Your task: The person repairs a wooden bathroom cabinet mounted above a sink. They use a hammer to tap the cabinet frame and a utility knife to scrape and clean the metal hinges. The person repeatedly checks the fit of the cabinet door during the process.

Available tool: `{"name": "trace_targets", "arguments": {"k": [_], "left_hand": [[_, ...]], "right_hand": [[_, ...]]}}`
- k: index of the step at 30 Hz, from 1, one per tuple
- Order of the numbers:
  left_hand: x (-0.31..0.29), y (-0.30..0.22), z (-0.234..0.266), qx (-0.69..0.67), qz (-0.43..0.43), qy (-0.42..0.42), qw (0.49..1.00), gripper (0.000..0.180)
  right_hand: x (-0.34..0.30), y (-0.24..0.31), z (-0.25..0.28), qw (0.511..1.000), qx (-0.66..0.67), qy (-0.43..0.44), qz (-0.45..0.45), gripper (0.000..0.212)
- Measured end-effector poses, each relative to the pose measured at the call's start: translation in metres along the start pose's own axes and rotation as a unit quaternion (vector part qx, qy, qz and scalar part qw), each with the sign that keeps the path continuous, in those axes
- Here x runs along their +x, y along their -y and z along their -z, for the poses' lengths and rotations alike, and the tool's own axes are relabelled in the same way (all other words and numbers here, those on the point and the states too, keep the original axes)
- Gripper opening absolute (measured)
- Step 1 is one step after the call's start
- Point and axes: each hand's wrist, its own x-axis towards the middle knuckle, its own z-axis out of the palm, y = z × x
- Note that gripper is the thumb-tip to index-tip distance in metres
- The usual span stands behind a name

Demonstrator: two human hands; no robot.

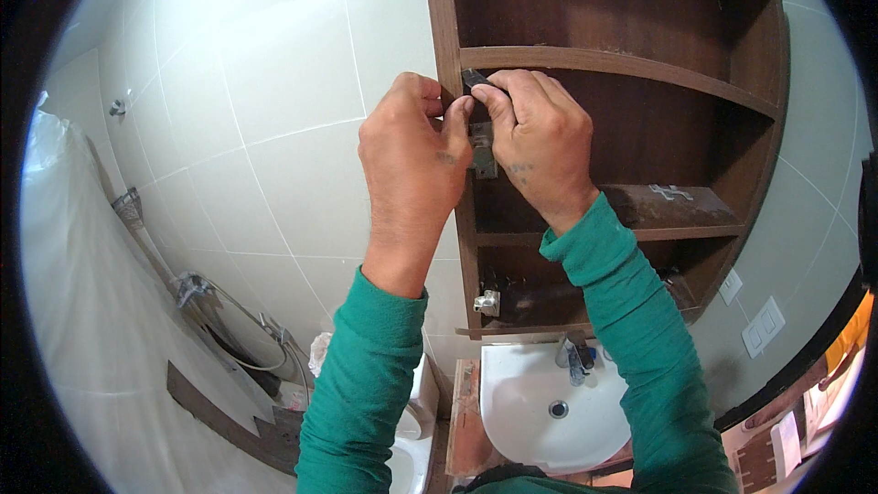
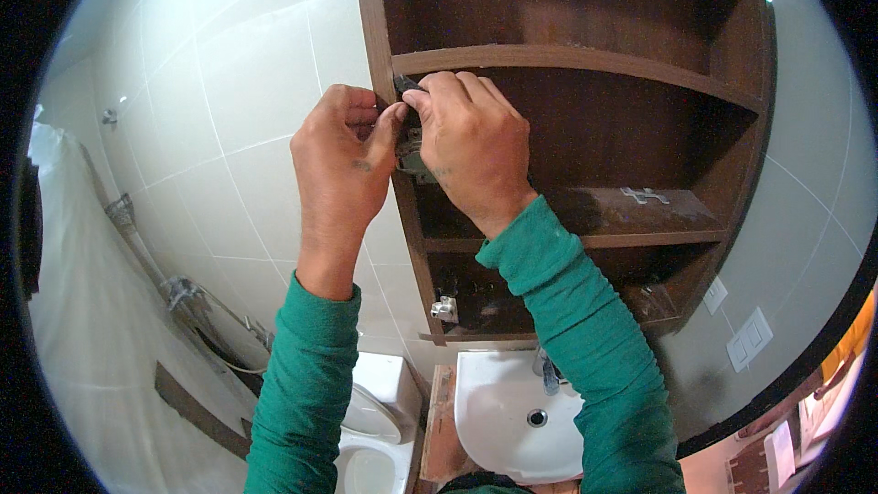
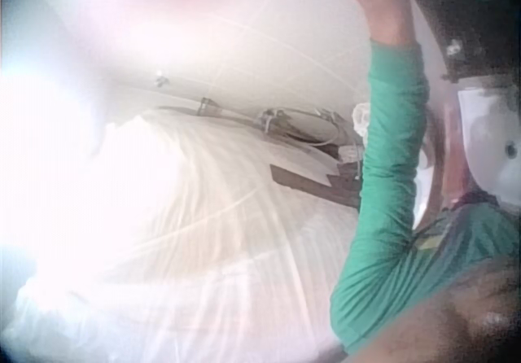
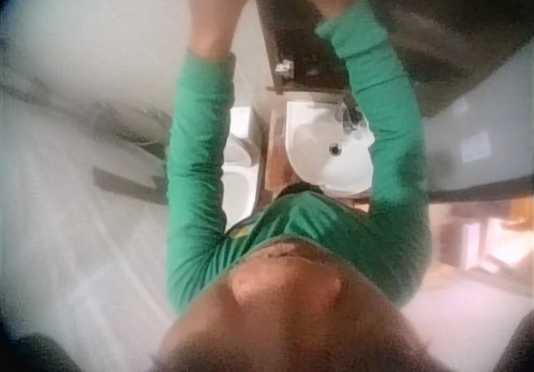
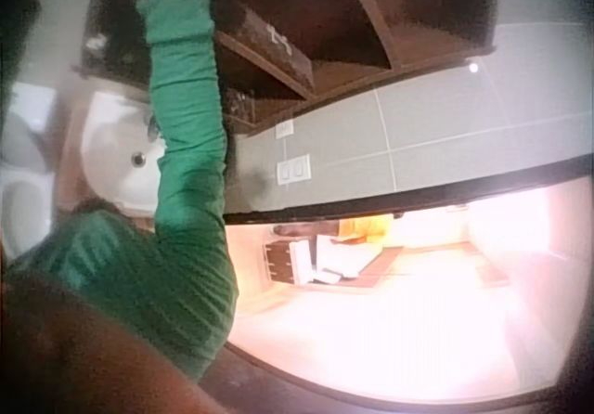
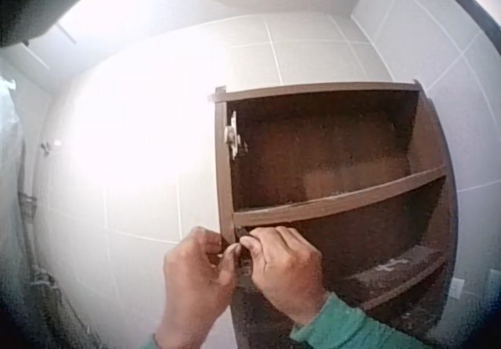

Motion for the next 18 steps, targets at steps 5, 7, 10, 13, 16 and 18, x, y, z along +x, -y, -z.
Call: {"name": "trace_targets", "arguments": {"k": [5, 7, 10, 13, 16, 18], "left_hand": [[0.007, 0.000, 0.012, -0.021, 0.057, 0.051, 0.997, 0.022], [0.007, -0.004, 0.011, -0.014, 0.061, 0.057, 0.996, 0.023], [0.005, -0.007, 0.007, -0.003, 0.054, 0.046, 0.997, 0.022], [0.005, -0.006, 0.003, 0.007, 0.049, 0.031, 0.998, 0.021], [0.004, -0.006, 0.002, 0.016, 0.046, 0.024, 0.999, 0.021], [0.004, -0.006, 0.002, 0.011, 0.050, 0.023, 0.998, 0.022]], "right_hand": [[0.012, 0.009, 0.014, 0.974, 0.128, 0.092, -0.162, 0.020], [0.012, 0.008, 0.014, 0.981, 0.108, 0.072, -0.141, 0.021], [0.009, 0.010, 0.011, 0.981, 0.103, 0.065, -0.152, 0.020], [0.006, 0.012, 0.005, 0.982, 0.108, 0.036, -0.152, 0.019], [0.002, 0.016, 0.002, 0.985, 0.083, 0.024, -0.148, 0.019], [0.002, 0.017, 0.004, 0.985, 0.080, 0.028, -0.150, 0.019]]}}
